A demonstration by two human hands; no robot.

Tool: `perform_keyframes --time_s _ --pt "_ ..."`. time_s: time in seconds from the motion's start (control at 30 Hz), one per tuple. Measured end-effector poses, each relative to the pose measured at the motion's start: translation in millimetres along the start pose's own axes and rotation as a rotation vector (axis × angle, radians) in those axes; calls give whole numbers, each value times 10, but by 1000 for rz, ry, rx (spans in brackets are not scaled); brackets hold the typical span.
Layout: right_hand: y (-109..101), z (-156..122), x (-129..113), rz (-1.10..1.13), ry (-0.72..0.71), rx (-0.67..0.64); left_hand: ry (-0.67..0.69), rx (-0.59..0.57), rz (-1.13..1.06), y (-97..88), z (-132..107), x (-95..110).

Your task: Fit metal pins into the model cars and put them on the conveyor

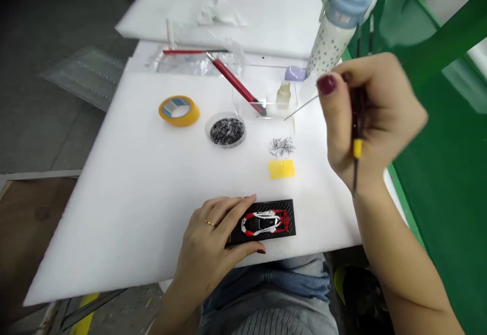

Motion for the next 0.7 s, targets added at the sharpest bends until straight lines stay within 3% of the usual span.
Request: perform_keyframes --time_s 0.1,0.23,0.43,0.6,0.7 --pt "248 233 66 -22 -242 69 16 0 15 4 0 -1" --pt "474 382 260 -83 -229 -28 -6 -44 21 -16 7 -9" --pt "666 374 565 -239 -122 -234 -44 -62 -37 -58 -3 -62" --pt "396 170 473 -89 -117 -197 -69 -47 -51 -63 1 -65" --pt "101 -104 290 76 39 -213 -74 -54 -47 -59 6 -53"
Point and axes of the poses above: each hand's wrist, its own z-axis towards the middle knuckle, its own y-axis out of the palm, x = y × z, the point moved 2 cm from there along z, towards the middle knuckle, and after that the axes turned 12 degrees about x, right-handed, at the moved point
